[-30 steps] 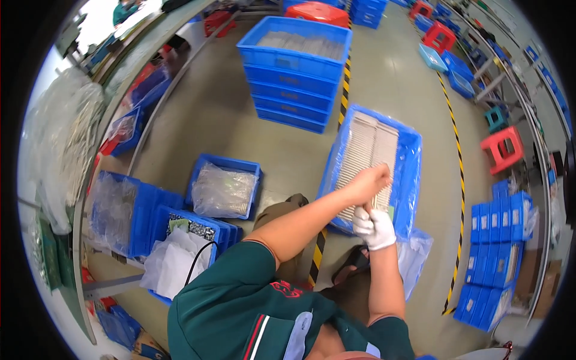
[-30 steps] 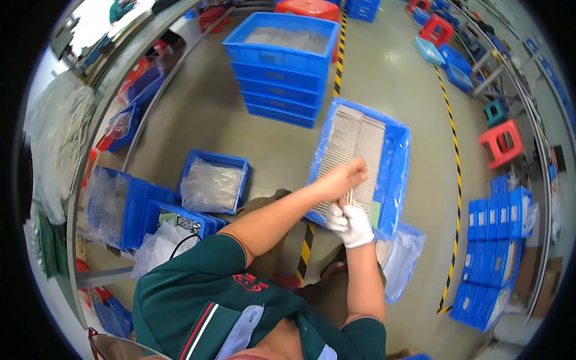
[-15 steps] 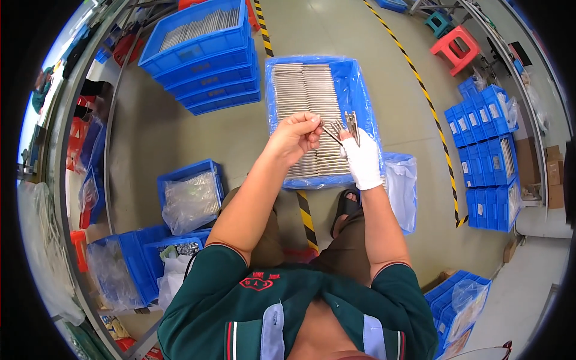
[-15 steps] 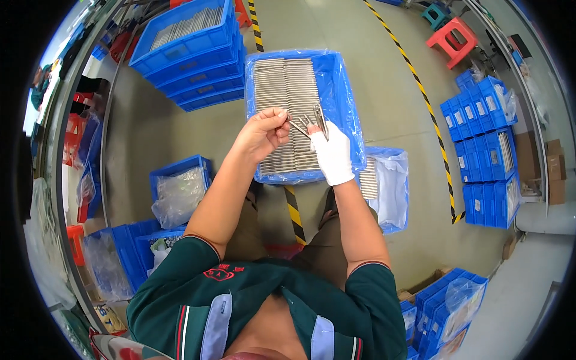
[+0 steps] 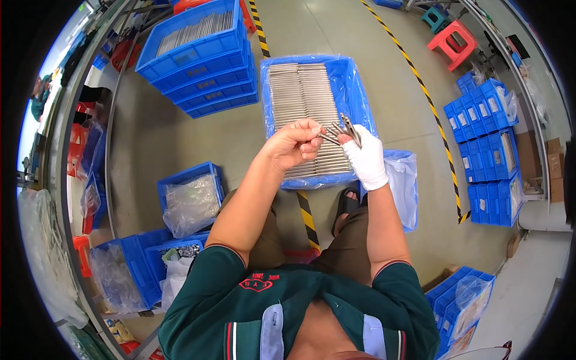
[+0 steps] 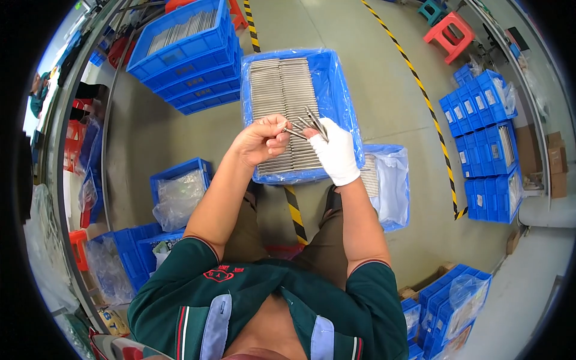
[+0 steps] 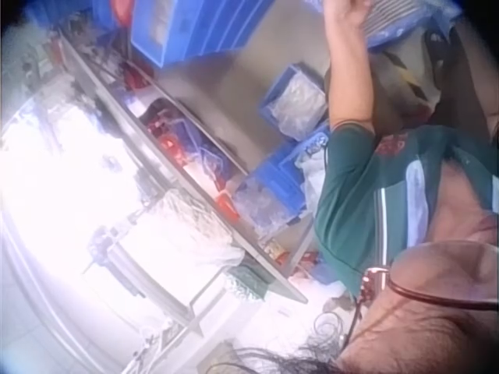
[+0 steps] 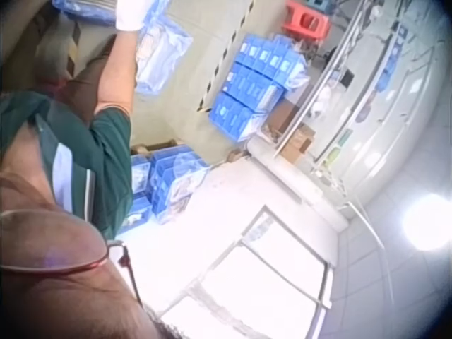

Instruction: The recorder is counting and sorting small metal rods from one blue container into another.

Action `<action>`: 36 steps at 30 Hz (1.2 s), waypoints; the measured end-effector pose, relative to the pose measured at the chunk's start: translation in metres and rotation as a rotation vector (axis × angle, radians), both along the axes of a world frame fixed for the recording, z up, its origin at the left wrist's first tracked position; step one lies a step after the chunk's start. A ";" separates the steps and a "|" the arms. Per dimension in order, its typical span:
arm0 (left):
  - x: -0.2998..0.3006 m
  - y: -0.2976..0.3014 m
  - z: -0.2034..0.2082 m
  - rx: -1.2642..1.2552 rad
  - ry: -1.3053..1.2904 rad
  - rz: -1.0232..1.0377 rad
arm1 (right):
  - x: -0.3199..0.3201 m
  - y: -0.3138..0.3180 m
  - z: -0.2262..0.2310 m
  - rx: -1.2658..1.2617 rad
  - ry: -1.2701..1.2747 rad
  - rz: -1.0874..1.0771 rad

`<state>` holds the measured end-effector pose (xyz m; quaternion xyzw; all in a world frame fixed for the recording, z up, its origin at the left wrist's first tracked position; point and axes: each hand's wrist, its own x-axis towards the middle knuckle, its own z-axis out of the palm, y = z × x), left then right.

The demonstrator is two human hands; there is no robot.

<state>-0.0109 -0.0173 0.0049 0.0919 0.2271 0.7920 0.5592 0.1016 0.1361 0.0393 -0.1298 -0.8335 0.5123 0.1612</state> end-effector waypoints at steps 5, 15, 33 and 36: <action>0.004 0.005 -0.002 -0.012 0.058 0.034 | -0.002 -0.002 -0.002 -0.054 -0.010 0.012; 0.018 0.012 0.012 -0.322 0.371 0.312 | -0.007 -0.008 0.000 0.042 0.036 -0.085; 0.013 0.009 0.013 -0.335 0.527 0.361 | -0.002 -0.010 0.001 0.088 0.001 0.005; 0.018 0.013 0.014 -0.472 0.678 0.489 | 0.000 -0.012 0.001 0.202 0.018 -0.056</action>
